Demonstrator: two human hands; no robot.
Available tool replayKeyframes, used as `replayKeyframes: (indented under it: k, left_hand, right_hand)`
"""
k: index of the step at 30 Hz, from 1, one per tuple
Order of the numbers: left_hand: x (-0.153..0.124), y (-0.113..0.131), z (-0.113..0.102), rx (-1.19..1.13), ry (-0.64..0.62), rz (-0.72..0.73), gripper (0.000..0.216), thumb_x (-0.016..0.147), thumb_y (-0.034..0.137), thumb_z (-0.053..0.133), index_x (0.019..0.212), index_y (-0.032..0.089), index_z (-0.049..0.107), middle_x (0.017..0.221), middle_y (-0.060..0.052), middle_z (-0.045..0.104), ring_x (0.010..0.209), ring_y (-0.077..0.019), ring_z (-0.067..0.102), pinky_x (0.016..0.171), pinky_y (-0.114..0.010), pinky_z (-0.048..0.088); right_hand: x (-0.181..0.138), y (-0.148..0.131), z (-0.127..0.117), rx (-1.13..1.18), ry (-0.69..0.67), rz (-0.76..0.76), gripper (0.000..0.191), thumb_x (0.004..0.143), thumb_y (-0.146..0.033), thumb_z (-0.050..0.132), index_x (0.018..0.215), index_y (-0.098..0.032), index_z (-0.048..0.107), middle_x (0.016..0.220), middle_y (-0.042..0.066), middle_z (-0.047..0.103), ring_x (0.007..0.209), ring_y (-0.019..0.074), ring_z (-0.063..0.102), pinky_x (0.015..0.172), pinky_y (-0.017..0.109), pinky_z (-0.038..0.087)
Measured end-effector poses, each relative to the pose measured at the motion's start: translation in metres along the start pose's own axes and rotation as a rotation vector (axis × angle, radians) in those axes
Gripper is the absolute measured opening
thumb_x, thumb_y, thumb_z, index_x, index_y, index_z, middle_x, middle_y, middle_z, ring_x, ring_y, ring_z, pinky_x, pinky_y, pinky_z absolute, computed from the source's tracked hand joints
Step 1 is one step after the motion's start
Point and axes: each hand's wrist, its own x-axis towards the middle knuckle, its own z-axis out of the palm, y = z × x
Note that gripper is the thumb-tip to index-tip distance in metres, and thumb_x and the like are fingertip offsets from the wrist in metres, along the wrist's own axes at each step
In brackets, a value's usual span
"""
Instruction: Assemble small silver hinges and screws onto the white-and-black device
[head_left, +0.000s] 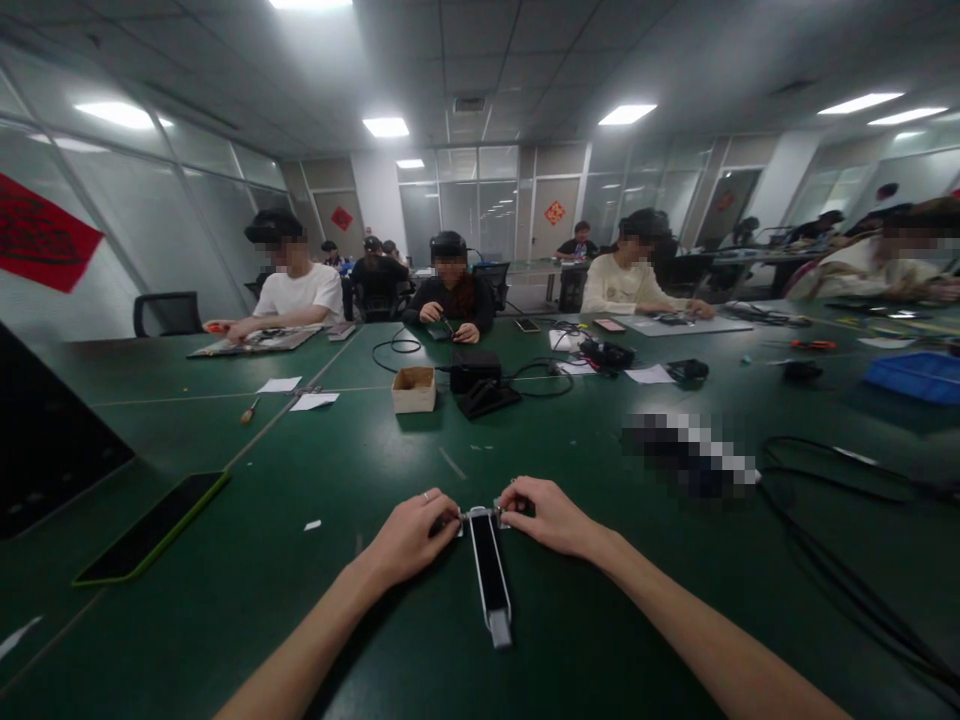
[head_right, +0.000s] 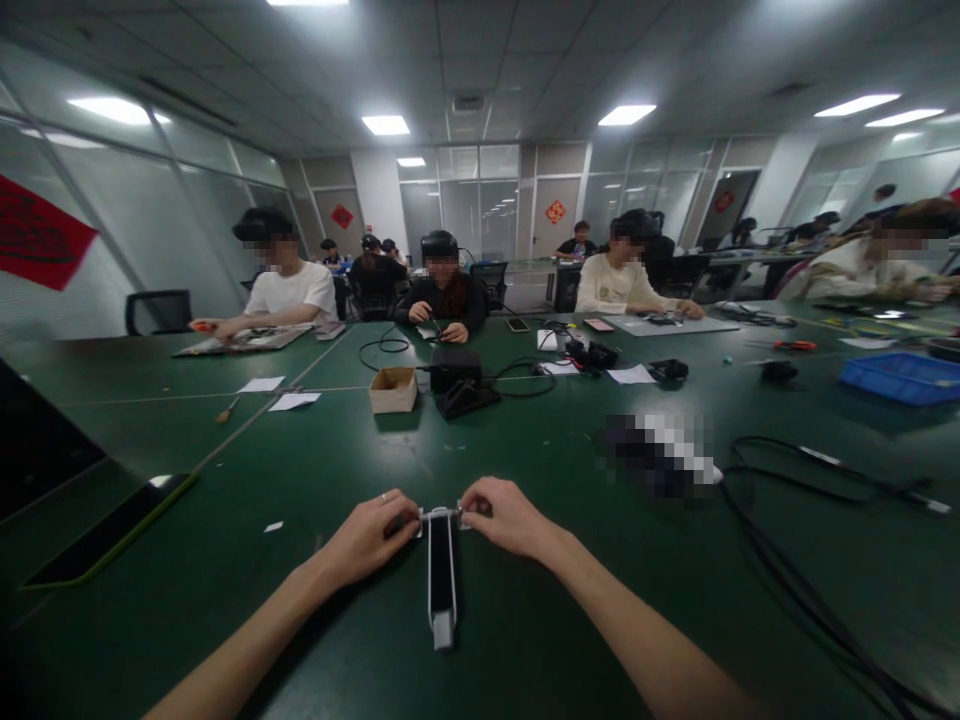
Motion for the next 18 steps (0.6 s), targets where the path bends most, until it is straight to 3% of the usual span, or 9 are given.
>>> replayKeyframes:
  k: [18]
  left_hand:
    - [0.0,0.0029,-0.0032,-0.018,-0.009,-0.012,0.015,0.088,0.024,0.046,0.09,0.019,0.06,0.085,-0.003,0.059,0.075,-0.015,0.056,0.068,-0.024,0.044]
  right_hand:
    - [-0.0002,-0.0069,-0.004,-0.118,0.052,-0.075,0.02,0.091,-0.024,0.047,0.09,-0.016,0.065,0.085,0.004,0.06,0.073,0.0133,0.054,0.065,0.026,0.044]
